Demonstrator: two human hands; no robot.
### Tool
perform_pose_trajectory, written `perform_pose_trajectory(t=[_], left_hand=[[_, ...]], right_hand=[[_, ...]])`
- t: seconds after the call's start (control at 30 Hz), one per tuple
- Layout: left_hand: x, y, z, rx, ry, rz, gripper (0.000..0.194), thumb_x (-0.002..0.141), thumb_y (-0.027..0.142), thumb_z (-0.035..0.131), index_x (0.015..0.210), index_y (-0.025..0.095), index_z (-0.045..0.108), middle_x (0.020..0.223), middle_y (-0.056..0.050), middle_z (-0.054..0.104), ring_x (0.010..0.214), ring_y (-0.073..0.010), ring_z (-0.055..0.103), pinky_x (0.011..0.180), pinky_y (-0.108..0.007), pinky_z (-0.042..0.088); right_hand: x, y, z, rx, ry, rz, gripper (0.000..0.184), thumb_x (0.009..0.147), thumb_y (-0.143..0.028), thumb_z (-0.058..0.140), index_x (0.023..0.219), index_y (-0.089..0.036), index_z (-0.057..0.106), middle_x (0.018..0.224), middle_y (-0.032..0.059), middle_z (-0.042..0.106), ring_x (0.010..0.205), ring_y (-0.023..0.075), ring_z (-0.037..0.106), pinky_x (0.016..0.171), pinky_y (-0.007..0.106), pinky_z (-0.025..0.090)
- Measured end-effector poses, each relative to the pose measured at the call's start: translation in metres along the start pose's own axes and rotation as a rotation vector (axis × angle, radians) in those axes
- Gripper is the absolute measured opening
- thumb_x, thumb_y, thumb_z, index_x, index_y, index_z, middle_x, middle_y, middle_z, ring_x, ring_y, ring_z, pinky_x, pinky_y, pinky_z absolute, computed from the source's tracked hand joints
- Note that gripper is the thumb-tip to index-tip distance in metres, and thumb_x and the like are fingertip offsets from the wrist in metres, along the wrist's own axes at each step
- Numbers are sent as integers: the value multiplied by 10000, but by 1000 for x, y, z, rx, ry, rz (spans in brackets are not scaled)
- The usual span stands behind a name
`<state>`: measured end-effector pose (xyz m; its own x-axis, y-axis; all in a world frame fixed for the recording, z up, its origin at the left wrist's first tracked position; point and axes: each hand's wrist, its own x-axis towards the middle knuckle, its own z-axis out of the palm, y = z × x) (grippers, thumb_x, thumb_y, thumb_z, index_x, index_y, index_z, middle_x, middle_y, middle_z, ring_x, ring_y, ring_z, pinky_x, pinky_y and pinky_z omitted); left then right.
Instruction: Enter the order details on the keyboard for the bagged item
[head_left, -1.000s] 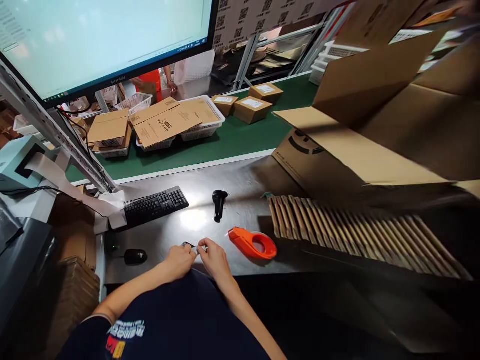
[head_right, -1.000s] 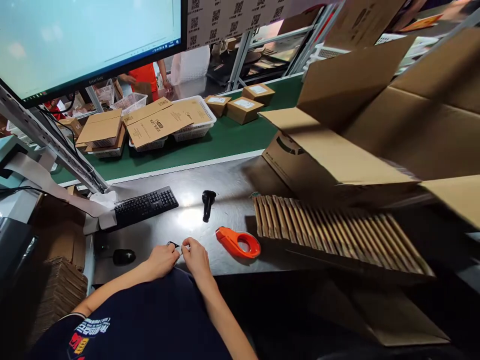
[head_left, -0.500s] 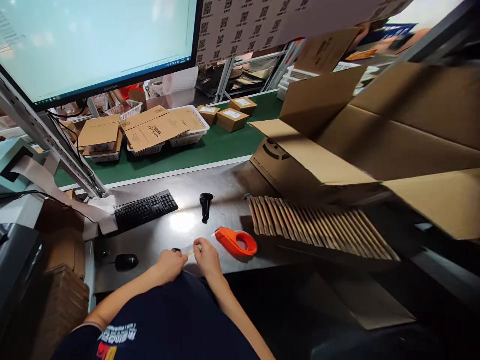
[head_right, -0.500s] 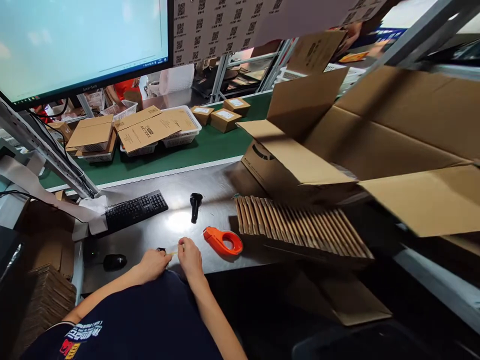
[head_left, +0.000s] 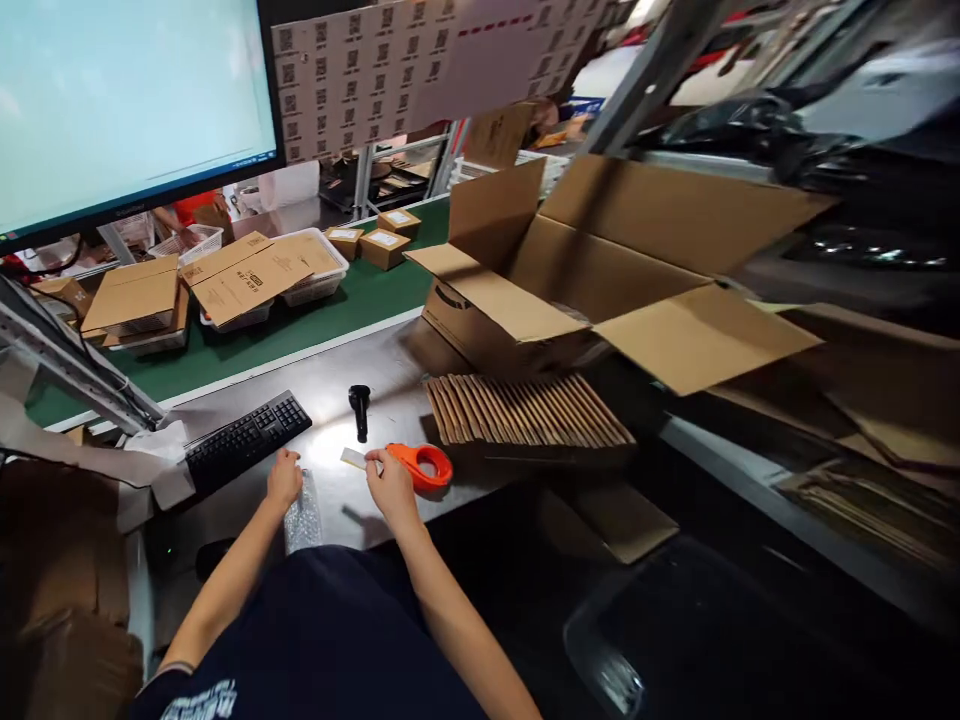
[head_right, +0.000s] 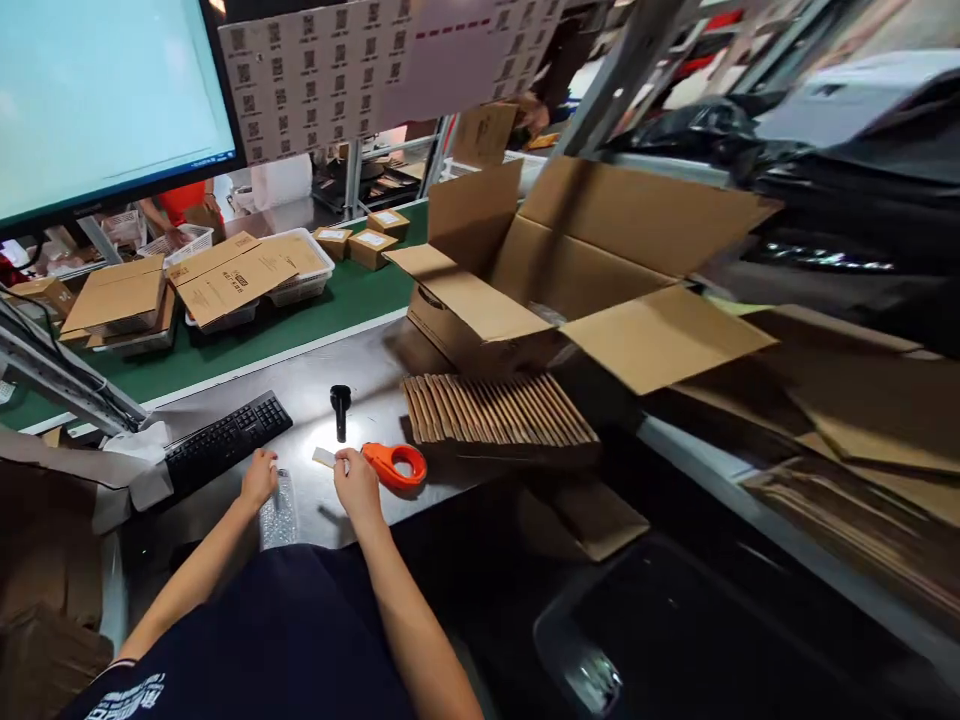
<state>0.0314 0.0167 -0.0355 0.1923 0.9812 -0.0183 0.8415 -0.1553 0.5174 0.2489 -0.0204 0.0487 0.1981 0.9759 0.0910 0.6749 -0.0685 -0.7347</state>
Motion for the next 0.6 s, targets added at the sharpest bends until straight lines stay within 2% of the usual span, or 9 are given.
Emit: perform_pose_trajectory(t=[0.07, 0.13, 0.2, 0.23, 0.33, 0.4, 0.47, 0.5, 0.6], left_hand=[[2, 2, -5, -46, 20, 52, 383, 991, 103, 519, 1367, 135, 588, 1355, -168, 620, 997, -209, 701, 908, -389, 604], [-3, 12, -7, -133, 7, 200, 513, 937, 170, 667, 1434, 200, 545, 1379, -121, 641, 1093, -205, 695, 949, -364, 597], [-13, 23, -4, -224, 4, 313, 551, 863, 183, 743, 1387, 215, 577, 1325, -96, 697, 1169, -226, 681, 1009, -393, 576], [-18, 28, -3, -264, 13, 321, 477, 861, 179, 727, 1323, 208, 614, 1265, -90, 730, 1156, -232, 685, 1019, -407, 565], [-30, 35, 0, -357, 56, 162, 160, 920, 189, 594, 1038, 190, 701, 956, -52, 767, 884, -204, 700, 903, -388, 560], [-35, 37, -1, -534, 96, 13, 115, 902, 264, 620, 863, 192, 700, 761, -16, 706, 727, -183, 649, 784, -349, 545], [-40, 39, -4, -851, 145, -157, 228, 808, 391, 746, 744, 190, 658, 637, 11, 630, 640, -168, 612, 691, -315, 527], [-43, 40, -6, -1021, 174, -241, 323, 746, 460, 806, 717, 189, 634, 600, 24, 599, 610, -158, 603, 660, -302, 525], [-51, 44, -8, -1344, 268, -409, 550, 569, 607, 916, 703, 186, 587, 559, 50, 547, 568, -136, 613, 660, -297, 569]], right_hand=[[-1, 2, 0, -34, 20, 21, 189, 892, -202, 511, 934, -196, 696, 1044, 127, 767, 960, 275, 698, 898, 411, 517], [-4, -1, 7, -24, -9, 43, 179, 883, -167, 547, 935, -179, 718, 1047, 140, 769, 953, 272, 696, 899, 402, 500], [-8, -7, 21, 27, -58, 62, 160, 870, -157, 587, 919, -187, 735, 982, 116, 776, 903, 260, 698, 888, 396, 501], [-11, -9, 28, 65, -84, 70, 144, 866, -167, 606, 908, -197, 741, 937, 96, 775, 875, 252, 698, 882, 395, 506], [-15, -11, 43, 240, -193, 80, 67, 860, -250, 682, 869, -216, 739, 843, 49, 766, 822, 231, 711, 856, 374, 543], [-16, -7, 48, 387, -234, 84, 142, 860, -337, 715, 939, -221, 732, 968, 62, 794, 911, 231, 741, 879, 362, 575], [-16, 0, 51, 510, -227, 114, 326, 801, -423, 781, 1050, -227, 705, 1150, 98, 786, 1041, 247, 741, 926, 378, 589], [-17, 4, 52, 550, -227, 137, 429, 748, -469, 822, 1076, -227, 689, 1169, 113, 778, 1048, 257, 737, 920, 397, 595], [-18, 10, 58, 638, -351, 193, 587, 593, -641, 879, 935, -217, 662, 874, 74, 770, 813, 249, 728, 747, 399, 599]])
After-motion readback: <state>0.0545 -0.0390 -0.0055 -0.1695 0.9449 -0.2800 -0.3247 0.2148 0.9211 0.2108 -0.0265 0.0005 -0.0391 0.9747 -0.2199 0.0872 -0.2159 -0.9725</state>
